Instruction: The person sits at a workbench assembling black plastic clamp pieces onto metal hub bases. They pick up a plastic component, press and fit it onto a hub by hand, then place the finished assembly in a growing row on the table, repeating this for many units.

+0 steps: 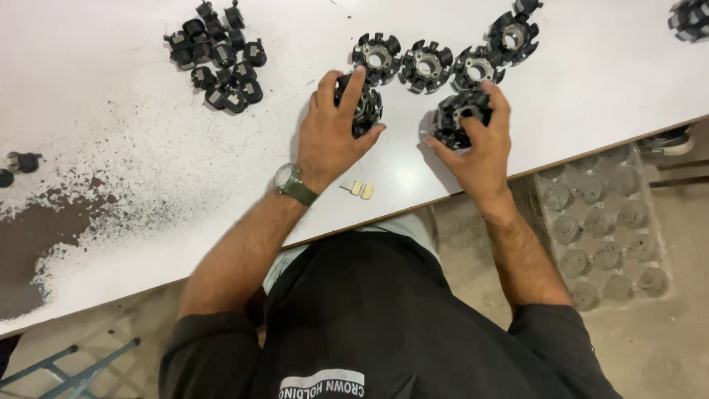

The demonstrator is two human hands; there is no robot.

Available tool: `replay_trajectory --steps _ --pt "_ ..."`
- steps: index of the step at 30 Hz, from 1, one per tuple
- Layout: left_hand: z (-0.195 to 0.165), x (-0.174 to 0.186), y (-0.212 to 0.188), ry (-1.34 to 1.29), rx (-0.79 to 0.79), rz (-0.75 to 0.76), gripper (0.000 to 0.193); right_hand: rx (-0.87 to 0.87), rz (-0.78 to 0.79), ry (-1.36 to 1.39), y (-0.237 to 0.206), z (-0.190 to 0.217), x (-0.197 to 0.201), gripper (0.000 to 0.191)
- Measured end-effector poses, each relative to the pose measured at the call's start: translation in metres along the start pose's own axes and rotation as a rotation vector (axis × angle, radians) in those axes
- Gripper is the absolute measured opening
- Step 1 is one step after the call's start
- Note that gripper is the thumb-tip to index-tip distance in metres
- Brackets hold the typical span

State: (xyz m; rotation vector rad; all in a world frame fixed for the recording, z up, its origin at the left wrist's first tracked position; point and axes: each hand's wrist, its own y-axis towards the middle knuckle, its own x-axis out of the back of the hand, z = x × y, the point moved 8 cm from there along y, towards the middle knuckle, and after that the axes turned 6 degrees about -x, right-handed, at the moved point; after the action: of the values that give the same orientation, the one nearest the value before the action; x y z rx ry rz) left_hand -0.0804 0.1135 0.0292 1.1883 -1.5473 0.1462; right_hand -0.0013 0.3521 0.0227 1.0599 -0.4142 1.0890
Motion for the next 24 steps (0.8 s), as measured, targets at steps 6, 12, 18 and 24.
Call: replay_trajectory --steps 6,12,18,24 --pt "-0.026 -0.011 0.000 -0.058 -0.044 0.111 0.100 0.038 -0.109 -0.050 0.063 -0.040 0.025 0.043" --pt "-0.082 -0.029 -0.002 -0.168 -0.194 0.311 0.100 0.019 -0.010 -0.218 0.042 -0.040 0.026 0.048" --pt "-0.156 -0.085 0.054 -0.185 -0.311 0.534 0.104 -0.235 -0.028 -0.356 0.040 -0.104 0.074 0.060" --pt "-0.100 -0.076 0.113 -0.044 -0.196 0.372 0.101 -0.341 -0.381 0.041 0.028 -0.151 0.151 0.063"
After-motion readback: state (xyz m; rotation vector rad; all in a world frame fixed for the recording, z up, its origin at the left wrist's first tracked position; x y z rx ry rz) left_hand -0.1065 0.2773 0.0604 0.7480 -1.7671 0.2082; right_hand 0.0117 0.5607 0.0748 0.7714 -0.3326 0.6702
